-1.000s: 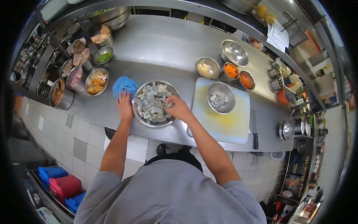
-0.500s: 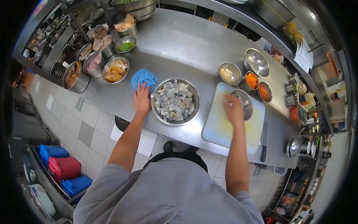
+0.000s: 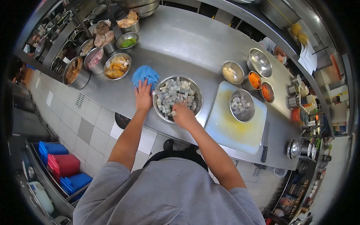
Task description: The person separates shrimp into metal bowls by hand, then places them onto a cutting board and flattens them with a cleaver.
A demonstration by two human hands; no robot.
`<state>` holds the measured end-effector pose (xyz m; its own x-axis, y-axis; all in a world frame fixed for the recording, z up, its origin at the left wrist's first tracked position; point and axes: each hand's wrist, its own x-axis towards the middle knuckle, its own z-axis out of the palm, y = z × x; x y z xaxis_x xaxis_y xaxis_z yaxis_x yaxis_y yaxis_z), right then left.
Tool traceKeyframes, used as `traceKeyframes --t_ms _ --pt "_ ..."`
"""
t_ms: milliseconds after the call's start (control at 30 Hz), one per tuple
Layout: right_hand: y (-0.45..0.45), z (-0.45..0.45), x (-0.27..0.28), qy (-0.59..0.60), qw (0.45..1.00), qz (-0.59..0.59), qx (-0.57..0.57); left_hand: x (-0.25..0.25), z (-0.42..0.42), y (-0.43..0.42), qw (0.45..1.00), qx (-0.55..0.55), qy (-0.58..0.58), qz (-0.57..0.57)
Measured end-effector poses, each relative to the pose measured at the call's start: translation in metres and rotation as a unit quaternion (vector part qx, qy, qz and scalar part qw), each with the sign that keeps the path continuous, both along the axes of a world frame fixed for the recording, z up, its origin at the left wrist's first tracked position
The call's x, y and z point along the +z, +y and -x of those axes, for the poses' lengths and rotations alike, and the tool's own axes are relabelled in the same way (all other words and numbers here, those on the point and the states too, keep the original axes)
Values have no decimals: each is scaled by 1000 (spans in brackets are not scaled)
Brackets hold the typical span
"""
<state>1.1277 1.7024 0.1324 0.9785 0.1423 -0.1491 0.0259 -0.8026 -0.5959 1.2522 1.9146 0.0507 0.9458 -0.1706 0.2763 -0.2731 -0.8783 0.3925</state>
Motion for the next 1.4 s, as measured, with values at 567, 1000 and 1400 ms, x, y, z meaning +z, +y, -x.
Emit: traceKeyframes --t_ms 567,1000,1400 --pt "-14 -34 23 -113 970 -187 -103 -4 1 -1 1000 2 4 -2" --pt "-45 -8 49 30 934 -287 -210 -2 1 -1 1000 0 5 14" --pt "-235 68 70 -4 675 -605 -423 -5 -2 -3 999 -16 26 -18"
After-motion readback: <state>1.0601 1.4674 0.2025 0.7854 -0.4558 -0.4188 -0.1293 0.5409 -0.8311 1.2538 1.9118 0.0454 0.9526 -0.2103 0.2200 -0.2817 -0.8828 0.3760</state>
